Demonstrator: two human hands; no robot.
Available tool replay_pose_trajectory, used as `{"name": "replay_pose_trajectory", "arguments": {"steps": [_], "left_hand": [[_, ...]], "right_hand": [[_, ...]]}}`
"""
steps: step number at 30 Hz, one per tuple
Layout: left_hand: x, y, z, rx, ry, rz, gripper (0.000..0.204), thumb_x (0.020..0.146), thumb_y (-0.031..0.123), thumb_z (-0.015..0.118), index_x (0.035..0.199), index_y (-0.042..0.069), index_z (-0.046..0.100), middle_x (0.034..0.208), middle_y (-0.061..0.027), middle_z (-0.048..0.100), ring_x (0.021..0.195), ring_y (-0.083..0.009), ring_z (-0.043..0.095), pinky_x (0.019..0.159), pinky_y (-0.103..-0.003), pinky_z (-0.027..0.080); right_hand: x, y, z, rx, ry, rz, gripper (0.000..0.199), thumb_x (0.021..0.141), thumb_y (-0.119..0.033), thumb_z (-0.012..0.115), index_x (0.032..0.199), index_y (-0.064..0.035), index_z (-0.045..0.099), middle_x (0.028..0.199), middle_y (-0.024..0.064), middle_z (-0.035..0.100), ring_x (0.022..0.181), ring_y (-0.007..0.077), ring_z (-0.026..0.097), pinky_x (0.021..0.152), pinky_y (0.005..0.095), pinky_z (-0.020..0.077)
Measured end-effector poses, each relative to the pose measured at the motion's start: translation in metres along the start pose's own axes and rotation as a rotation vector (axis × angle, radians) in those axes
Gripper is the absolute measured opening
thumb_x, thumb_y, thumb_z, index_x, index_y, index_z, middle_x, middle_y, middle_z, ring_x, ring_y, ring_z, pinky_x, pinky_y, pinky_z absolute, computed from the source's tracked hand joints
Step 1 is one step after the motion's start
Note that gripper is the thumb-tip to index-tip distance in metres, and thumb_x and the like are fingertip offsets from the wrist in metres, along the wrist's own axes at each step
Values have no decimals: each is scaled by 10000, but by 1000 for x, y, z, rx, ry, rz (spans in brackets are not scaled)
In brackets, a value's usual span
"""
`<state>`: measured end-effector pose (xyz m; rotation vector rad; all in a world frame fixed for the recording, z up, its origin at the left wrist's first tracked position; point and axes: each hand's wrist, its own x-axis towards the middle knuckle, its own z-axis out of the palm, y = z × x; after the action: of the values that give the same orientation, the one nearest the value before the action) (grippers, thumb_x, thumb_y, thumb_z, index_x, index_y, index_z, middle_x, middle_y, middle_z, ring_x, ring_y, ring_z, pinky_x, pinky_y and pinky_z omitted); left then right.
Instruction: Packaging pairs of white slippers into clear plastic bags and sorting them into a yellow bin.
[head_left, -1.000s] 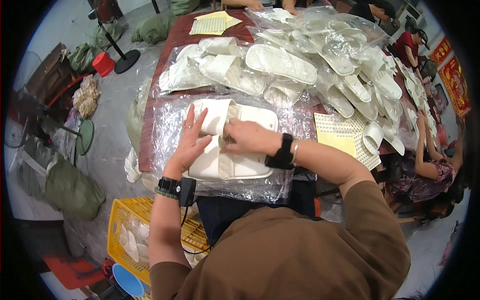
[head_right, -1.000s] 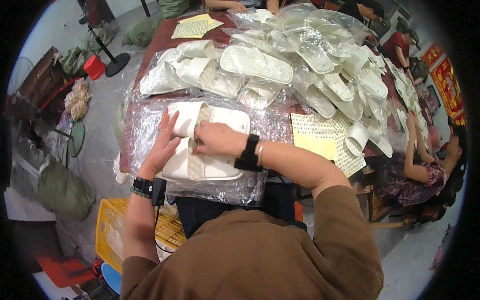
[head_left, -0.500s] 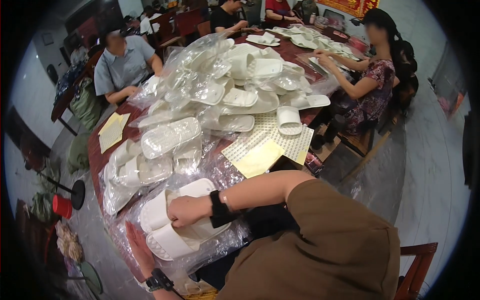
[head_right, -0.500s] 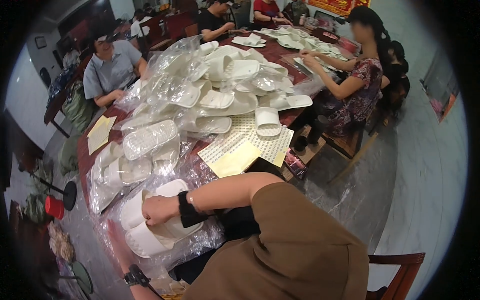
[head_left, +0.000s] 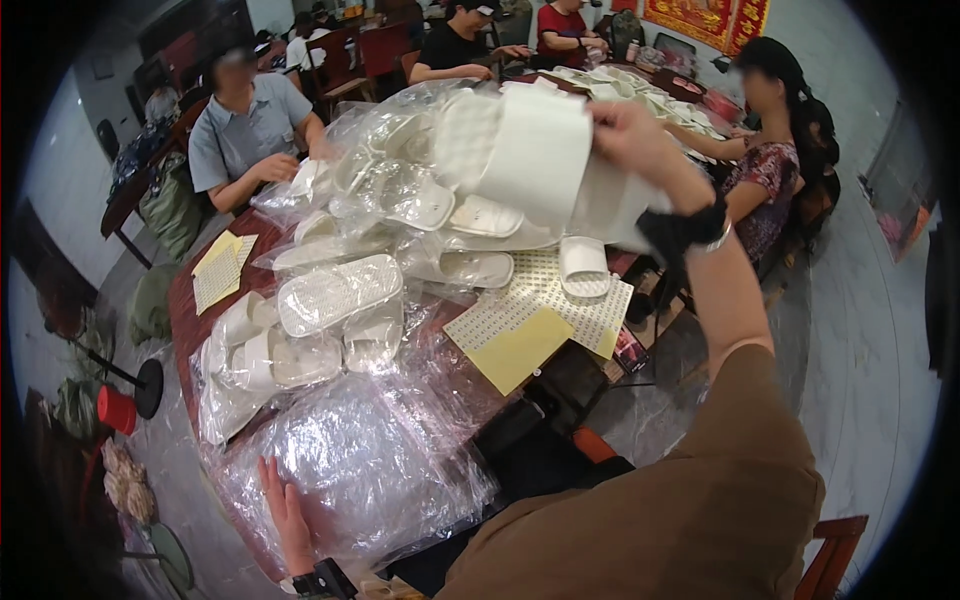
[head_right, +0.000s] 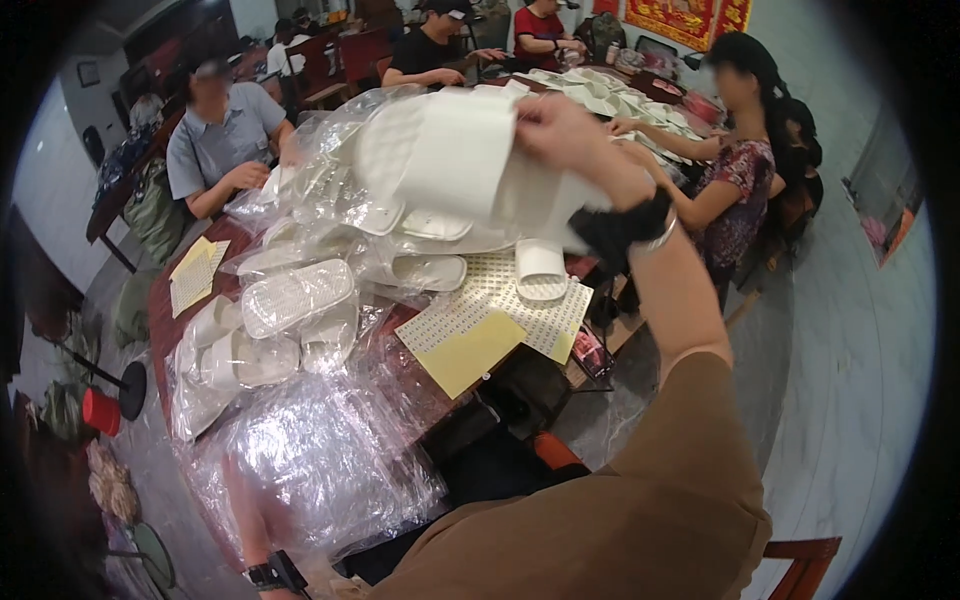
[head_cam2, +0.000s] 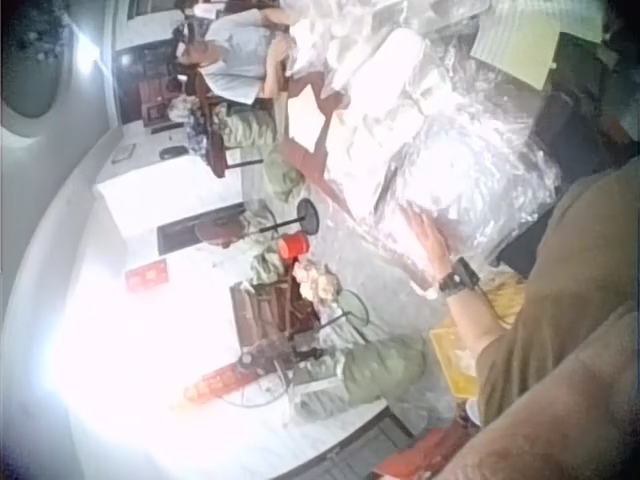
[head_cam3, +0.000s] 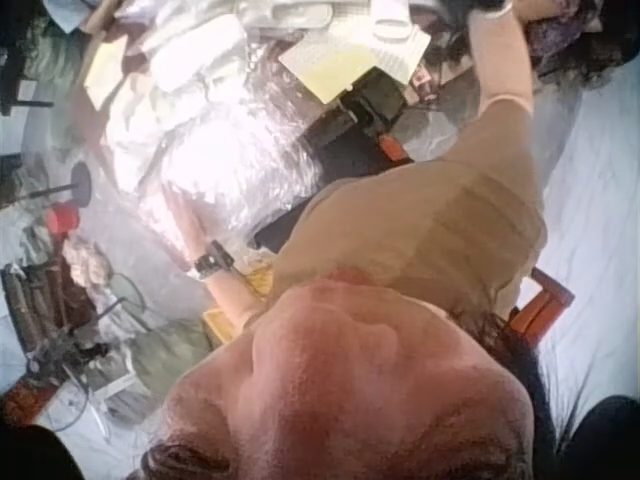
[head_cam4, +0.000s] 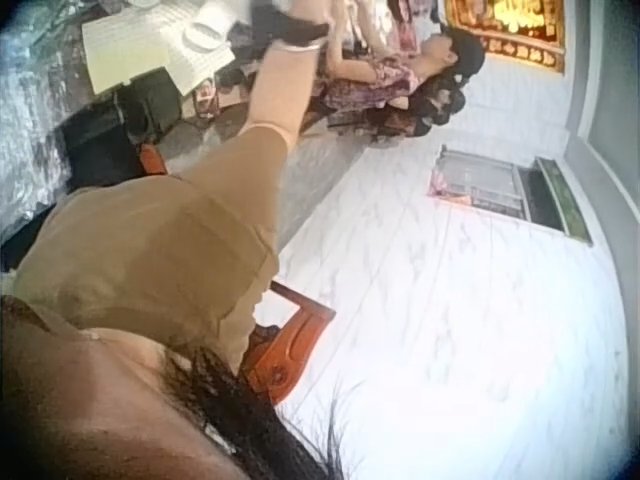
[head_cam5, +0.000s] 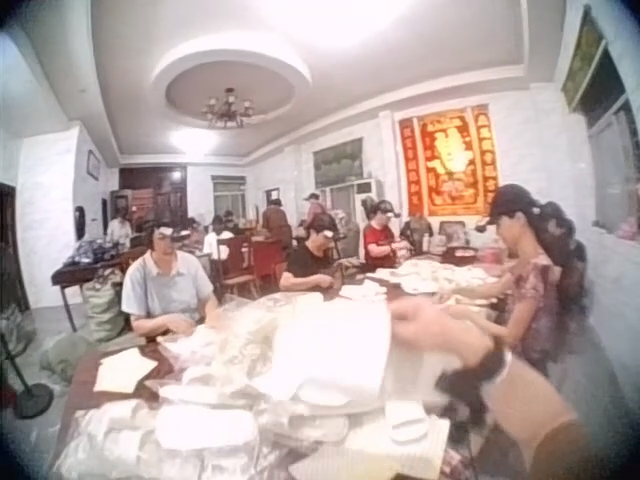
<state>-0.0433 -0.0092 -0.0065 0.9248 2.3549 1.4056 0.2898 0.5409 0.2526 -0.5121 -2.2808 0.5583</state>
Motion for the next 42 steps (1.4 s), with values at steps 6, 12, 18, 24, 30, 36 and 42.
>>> {"name": "replay_pose_trajectory", "arguments": {"steps": [6, 12, 18, 24, 30, 36, 42], "left_hand": [[1, 8, -2, 54, -38, 41, 567, 951, 209, 494, 1488, 44, 416, 1630, -137, 225, 1511, -294, 182, 1216, -428, 134], [-2, -3, -2, -23, -22, 54, 568, 943, 216, 512, 1481, 55, 432, 1626, -131, 243, 1506, -298, 198, 1214, -426, 143], [-12, -7, -11, -30, -8, 6, 567, 948, 244, 504, 1481, 63, 438, 1627, -124, 245, 1507, -294, 198, 1215, -429, 137], [-4, -3, -2, 14, -38, 73, 562, 953, 248, 500, 1482, 71, 441, 1627, -124, 243, 1510, -295, 190, 1216, -430, 126], [-2, -3, 0, 25, -41, 140, 552, 948, 228, 513, 1477, 79, 453, 1625, -123, 249, 1507, -304, 195, 1213, -435, 134], [1, -24, 0, 1, -33, 165, 544, 929, 235, 563, 1441, 63, 494, 1615, -128, 274, 1504, -311, 203, 1210, -438, 143], [-3, -21, -1, -3, -21, 140, 551, 919, 261, 599, 1418, 45, 513, 1611, -135, 282, 1505, -314, 201, 1210, -446, 144]], "right_hand": [[129, 168, -73, -135, 93, 289, 178, 945, -147, 603, 1003, -20, 713, 776, -30, 639, 621, 57, 521, 576, 223, 425], [135, 212, -28, -724, 189, 160, 298, 872, -232, 653, 1049, -1, 718, 887, 154, 721, 810, 232, 686, 748, 348, 537], [112, 141, 45, -627, -492, 339, 656, 878, -599, 603, 1260, -67, 643, 1251, 201, 648, 1132, 316, 626, 972, 390, 462], [65, 148, 66, -718, -547, 535, 1146, 670, -674, 773, 1470, 16, 329, 1312, 252, 586, 1160, 347, 605, 923, 417, 495], [73, 152, 52, -279, -488, 684, 892, 678, -479, 840, 1253, 116, 510, 1063, 193, 679, 797, 267, 691, 606, 348, 551], [46, 151, 34, 387, 125, 557, 863, 837, -93, 779, 1472, 120, 235, 1225, 172, 566, 790, 170, 675, 647, 252, 589], [39, 153, 34, 428, -64, 908, 233, 871, -204, 774, 904, 4, 674, 742, 73, 651, 569, 103, 582, 438, 218, 419]]}}
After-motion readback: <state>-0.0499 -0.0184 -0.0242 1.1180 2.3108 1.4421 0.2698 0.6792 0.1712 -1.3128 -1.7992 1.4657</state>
